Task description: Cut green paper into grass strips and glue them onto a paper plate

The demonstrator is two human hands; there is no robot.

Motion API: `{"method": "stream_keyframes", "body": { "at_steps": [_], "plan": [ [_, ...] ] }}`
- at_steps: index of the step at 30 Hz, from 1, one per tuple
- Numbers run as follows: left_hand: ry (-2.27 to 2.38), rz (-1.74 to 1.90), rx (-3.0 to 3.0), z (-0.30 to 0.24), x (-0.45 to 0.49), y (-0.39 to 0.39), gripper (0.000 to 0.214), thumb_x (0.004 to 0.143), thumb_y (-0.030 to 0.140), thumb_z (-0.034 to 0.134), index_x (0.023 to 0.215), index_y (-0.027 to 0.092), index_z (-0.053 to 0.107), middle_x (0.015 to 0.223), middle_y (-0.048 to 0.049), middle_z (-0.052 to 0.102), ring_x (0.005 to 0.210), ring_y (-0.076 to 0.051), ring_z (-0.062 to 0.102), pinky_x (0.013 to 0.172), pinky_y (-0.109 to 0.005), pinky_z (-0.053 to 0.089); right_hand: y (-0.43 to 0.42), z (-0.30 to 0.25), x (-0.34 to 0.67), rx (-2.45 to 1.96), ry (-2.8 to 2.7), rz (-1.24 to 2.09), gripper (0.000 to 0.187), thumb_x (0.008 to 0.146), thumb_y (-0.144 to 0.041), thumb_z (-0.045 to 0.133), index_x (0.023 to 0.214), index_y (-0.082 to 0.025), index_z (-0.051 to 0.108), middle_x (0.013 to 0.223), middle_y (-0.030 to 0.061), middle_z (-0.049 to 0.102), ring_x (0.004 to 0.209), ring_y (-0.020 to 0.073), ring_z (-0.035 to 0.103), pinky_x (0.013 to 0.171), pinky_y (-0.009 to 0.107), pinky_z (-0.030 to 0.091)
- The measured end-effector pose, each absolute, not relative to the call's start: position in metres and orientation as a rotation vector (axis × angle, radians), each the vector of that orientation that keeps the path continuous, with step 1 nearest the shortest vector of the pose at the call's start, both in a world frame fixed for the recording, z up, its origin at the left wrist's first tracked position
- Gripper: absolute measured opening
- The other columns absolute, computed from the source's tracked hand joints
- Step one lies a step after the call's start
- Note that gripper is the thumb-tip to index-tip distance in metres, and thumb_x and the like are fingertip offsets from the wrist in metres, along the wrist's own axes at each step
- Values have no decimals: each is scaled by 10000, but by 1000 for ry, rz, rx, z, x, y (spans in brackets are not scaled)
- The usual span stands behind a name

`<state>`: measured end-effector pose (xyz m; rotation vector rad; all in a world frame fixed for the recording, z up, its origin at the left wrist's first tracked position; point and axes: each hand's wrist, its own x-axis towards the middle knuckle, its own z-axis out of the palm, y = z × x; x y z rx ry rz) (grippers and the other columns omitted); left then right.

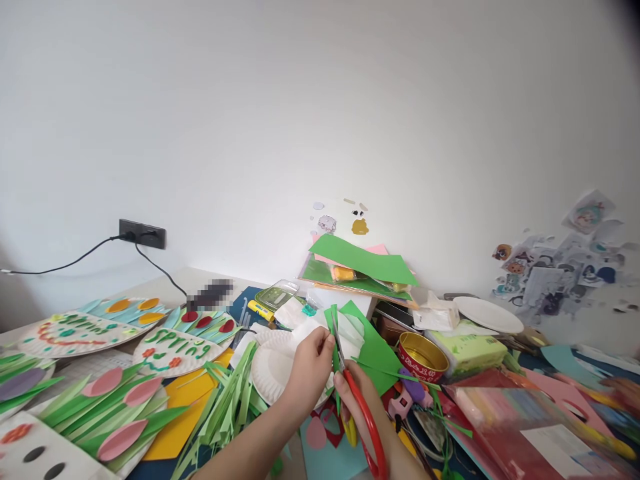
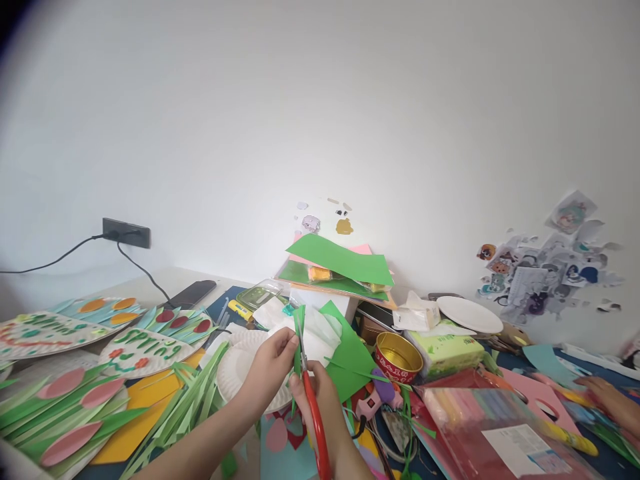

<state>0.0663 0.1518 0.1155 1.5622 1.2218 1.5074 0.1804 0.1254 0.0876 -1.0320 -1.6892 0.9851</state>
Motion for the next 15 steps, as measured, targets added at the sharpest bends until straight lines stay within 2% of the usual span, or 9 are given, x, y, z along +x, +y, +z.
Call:
{"method": "stream_keyframes", "body": {
  "at_steps": [4, 8, 15],
  "plan": [
    [1209, 1497, 1549, 115, 65, 152, 238, 769, 358, 370, 576, 232, 311, 549, 64, 326, 540, -129, 348, 518, -242, 279, 126, 88, 180, -1041, -1703, 976, 443, 797, -636, 447, 824, -194, 455, 455, -116, 290, 375, 70, 279, 387, 202, 255],
    [1222, 1519, 1536, 114, 64, 151, 237, 773, 355, 379, 580, 229, 319, 551, 65, 333, 542, -127, 353, 518, -241, 283, 129, 85, 182, -1091, -1743, 974, 468, 799, -648, 430, 869, -186, 462, 501, -93, 352, 410, 81, 334, 416, 211, 289],
    [1060, 1502, 1313, 115, 67, 150, 267, 739, 472, 432, 650, 223, 398, 524, 74, 394, 475, -119, 405, 481, -244, 329, 135, 78, 183, -1094, -1740, 912, 466, 786, -625, 472, 941, -186, 478, 579, -71, 380, 456, 90, 351, 446, 222, 278]
  ]
}}
